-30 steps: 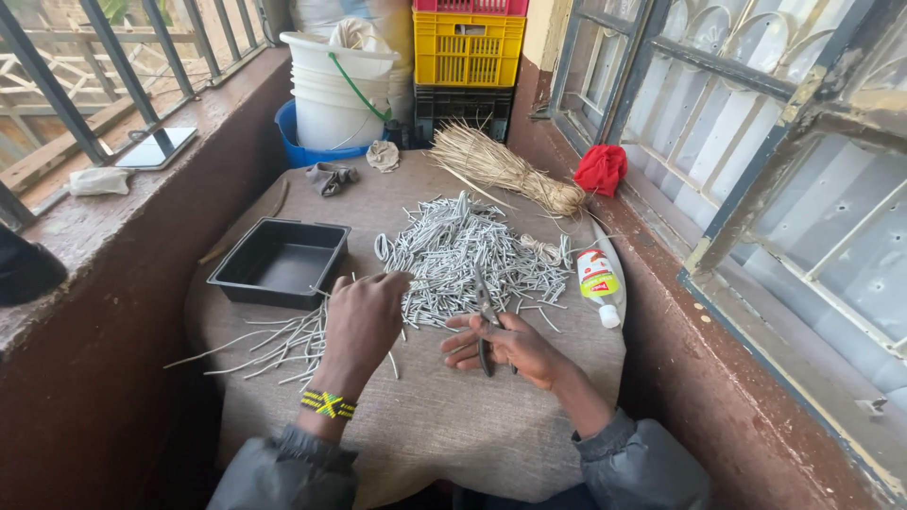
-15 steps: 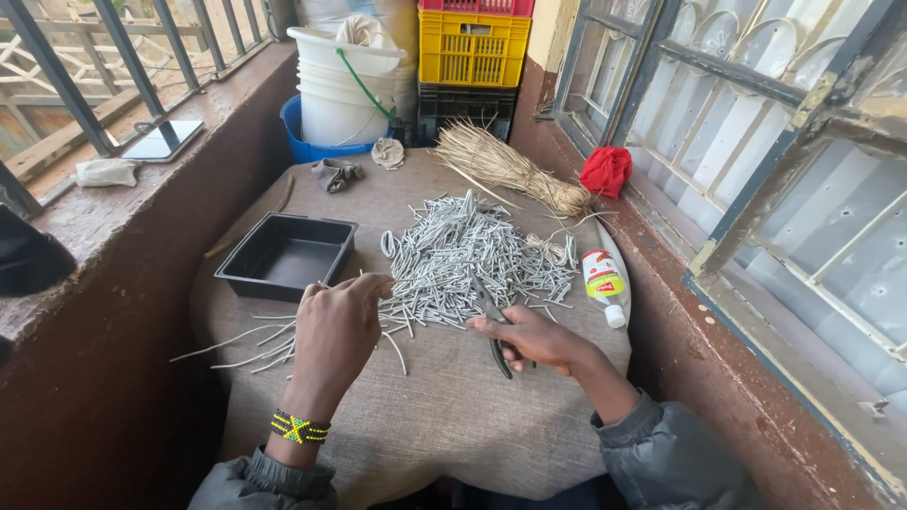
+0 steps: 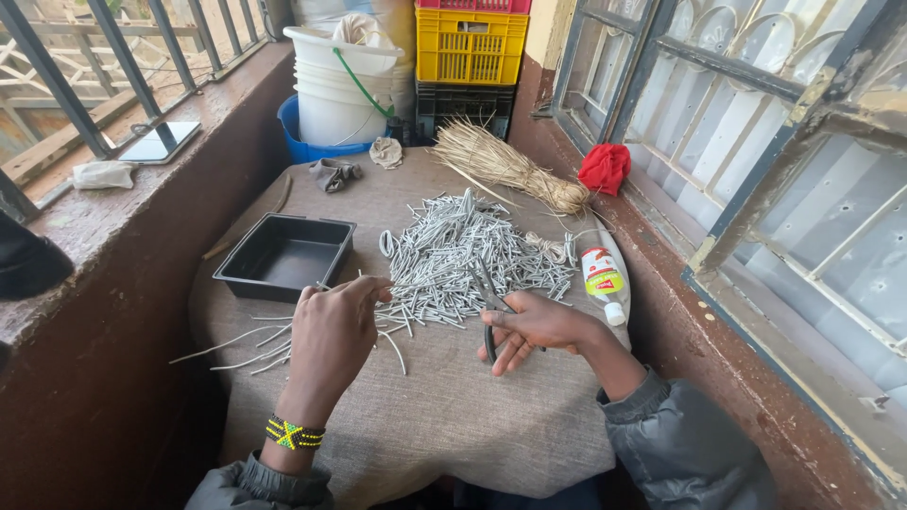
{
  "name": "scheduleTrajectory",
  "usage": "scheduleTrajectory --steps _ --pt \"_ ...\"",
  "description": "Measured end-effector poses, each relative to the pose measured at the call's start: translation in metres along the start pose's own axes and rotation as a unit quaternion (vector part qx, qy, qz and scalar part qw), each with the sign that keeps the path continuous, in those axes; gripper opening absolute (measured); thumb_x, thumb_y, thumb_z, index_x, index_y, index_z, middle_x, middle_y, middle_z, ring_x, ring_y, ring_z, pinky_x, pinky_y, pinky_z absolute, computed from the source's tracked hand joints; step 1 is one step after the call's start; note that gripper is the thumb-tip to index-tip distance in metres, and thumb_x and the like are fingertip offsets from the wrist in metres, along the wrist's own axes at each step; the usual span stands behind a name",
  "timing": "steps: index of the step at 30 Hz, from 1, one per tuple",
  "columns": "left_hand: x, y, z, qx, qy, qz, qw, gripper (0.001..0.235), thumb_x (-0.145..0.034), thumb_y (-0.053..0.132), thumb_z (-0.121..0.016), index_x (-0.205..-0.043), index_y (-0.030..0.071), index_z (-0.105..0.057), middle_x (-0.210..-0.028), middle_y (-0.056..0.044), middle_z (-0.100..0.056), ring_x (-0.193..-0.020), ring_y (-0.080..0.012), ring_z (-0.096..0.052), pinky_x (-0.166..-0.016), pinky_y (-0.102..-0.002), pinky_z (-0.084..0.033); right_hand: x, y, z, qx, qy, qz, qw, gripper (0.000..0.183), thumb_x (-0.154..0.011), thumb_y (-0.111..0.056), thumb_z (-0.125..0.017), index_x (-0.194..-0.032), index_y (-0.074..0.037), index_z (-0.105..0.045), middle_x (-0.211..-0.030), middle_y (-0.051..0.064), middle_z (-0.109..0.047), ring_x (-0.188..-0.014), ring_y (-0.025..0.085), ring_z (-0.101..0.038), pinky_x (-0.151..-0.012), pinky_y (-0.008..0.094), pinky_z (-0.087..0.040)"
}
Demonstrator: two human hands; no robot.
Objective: Cutting thin metal wires into smaller pieces using a pair of wire cutters.
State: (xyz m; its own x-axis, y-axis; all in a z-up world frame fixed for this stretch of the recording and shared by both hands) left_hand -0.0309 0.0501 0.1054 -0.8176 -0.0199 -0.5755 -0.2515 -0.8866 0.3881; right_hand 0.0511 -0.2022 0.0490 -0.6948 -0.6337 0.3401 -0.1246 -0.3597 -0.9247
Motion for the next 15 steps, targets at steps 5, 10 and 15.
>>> scheduleTrajectory --steps 5,10,15 --pt "0.002 -0.015 -0.001 0.008 0.011 0.006 1.0 0.023 -0.095 0.008 -0.062 -0.104 0.023 -0.077 -0.08 0.003 -0.079 -0.077 -0.028 -0.077 -0.083 -0.037 -0.047 0.006 -0.008 -0.004 0.034 -0.009 -0.009 0.999 0.056 -0.106 -0.035 -0.053 -0.131 0.015 -0.046 -0.111 0.037 -0.072 -0.086 0.039 -0.078 -0.072 0.042 -0.066" --pt "0.006 -0.007 0.002 0.027 -0.011 0.012 0.999 0.022 -0.097 0.01 -0.061 -0.104 0.023 -0.078 -0.081 0.003 -0.08 -0.077 -0.0278 -0.077 -0.084 -0.038 -0.047 0.001 -0.007 -0.002 0.077 0.003 -0.008 0.997 0.064 -0.106 -0.04 -0.054 -0.134 0.016 -0.041 -0.118 0.038 -0.068 -0.089 0.037 -0.078 -0.072 0.04 -0.066" --pt "0.007 -0.012 0.01 0.035 0.026 0.021 0.999 0.022 -0.096 0.006 -0.062 -0.102 0.02 -0.078 -0.078 0.001 -0.079 -0.068 -0.0278 -0.076 -0.079 -0.038 -0.046 0.003 -0.011 -0.004 0.08 0.006 -0.034 0.996 0.067 -0.105 -0.043 -0.055 -0.136 0.014 -0.038 -0.118 0.034 -0.07 -0.084 0.032 -0.08 -0.066 0.032 -0.063"
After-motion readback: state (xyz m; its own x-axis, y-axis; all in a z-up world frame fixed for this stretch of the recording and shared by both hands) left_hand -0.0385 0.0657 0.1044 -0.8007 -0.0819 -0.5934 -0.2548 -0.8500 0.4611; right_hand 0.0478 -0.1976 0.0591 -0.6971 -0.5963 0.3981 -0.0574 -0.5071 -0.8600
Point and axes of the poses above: each hand's wrist, its own x-axis away from the middle knuckle, its own z-axis out of the back of the hand, y = z × x, the point moved 4 cm from there along -x, towards the middle knuckle
